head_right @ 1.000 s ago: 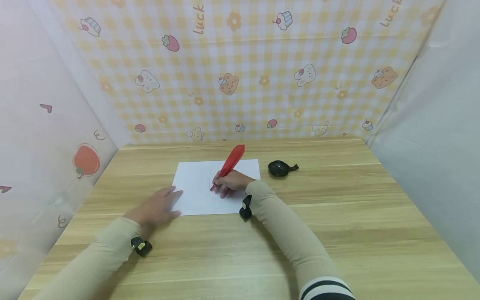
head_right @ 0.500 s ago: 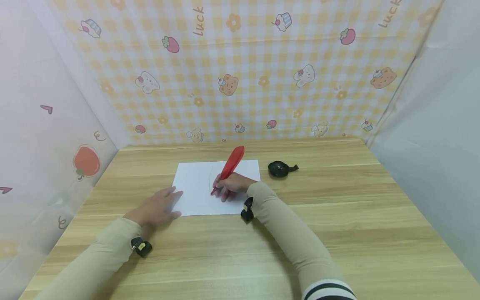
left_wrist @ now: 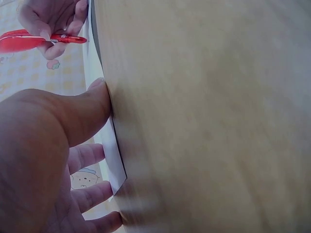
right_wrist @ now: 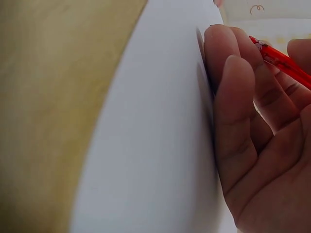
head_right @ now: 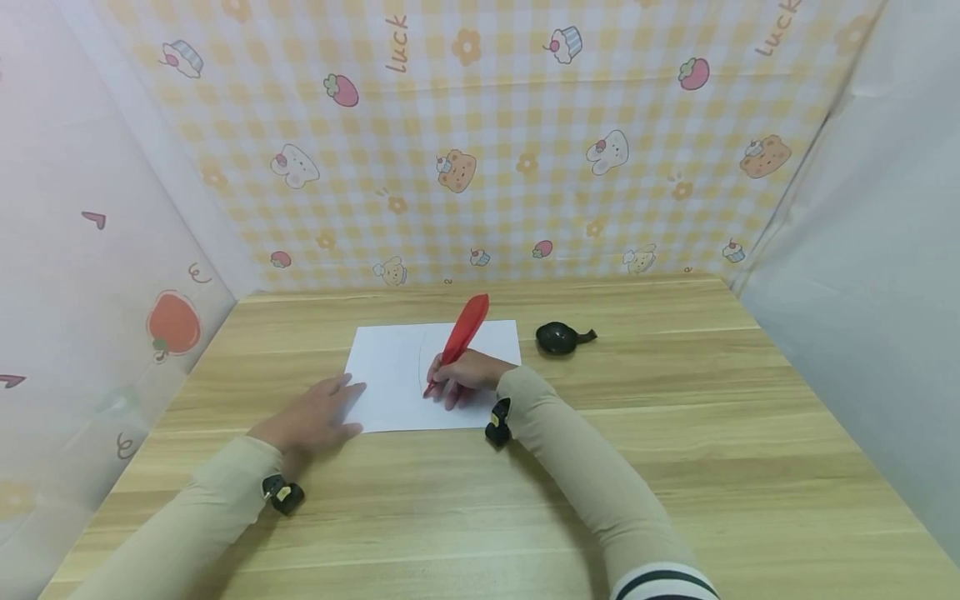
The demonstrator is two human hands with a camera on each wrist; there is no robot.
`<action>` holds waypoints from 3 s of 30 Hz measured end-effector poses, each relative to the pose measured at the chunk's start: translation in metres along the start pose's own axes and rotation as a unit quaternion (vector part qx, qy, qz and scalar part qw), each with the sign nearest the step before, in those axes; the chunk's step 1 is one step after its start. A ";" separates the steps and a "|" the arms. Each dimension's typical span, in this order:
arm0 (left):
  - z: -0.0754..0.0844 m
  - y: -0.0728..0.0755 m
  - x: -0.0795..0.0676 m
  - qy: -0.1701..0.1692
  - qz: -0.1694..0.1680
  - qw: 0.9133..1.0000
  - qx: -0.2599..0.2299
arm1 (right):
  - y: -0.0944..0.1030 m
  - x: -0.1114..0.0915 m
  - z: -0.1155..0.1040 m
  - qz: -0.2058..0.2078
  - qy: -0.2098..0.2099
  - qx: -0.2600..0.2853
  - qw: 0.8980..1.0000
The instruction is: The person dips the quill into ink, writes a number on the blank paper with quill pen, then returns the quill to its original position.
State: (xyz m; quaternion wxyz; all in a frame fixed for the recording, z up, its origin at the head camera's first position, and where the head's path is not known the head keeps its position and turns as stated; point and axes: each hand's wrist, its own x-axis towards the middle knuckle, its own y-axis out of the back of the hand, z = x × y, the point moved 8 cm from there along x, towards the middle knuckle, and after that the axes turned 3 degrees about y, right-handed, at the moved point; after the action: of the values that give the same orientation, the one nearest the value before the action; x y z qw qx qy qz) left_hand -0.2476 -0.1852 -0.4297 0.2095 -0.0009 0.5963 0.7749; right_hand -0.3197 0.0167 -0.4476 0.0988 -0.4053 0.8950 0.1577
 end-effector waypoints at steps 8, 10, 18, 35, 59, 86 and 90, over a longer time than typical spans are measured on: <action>0.000 0.000 0.000 0.002 -0.002 1.000 0.003 | -0.002 -0.005 0.001 -0.010 -0.002 -0.003 1.000; -0.001 -0.001 0.001 0.004 -0.003 1.000 0.005 | -0.003 -0.006 0.002 -0.014 -0.004 -0.004 1.000; -0.001 -0.001 0.002 0.003 -0.001 1.000 0.007 | -0.002 -0.008 0.006 -0.023 -0.011 0.000 1.000; 0.000 0.002 -0.001 0.000 0.000 1.000 0.001 | -0.002 -0.020 0.006 -0.043 -0.024 -0.007 0.999; 0.001 0.002 0.000 -0.008 -0.002 1.000 0.006 | 0.007 -0.023 0.009 -0.067 -0.032 -0.025 0.997; 0.003 0.002 -0.002 -0.002 -0.001 1.000 0.001 | 0.019 -0.023 0.009 -0.045 -0.044 -0.030 0.998; 0.003 0.003 -0.001 -0.003 0.000 1.000 0.002 | 0.022 -0.023 0.009 -0.036 -0.038 -0.038 0.998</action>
State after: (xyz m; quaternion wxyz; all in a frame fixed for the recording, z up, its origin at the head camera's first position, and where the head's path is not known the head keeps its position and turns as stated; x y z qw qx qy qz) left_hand -0.2468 -0.1838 -0.4261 0.2114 0.0018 0.5976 0.7734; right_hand -0.3212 0.0491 -0.4444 0.1226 -0.4347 0.8687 0.2033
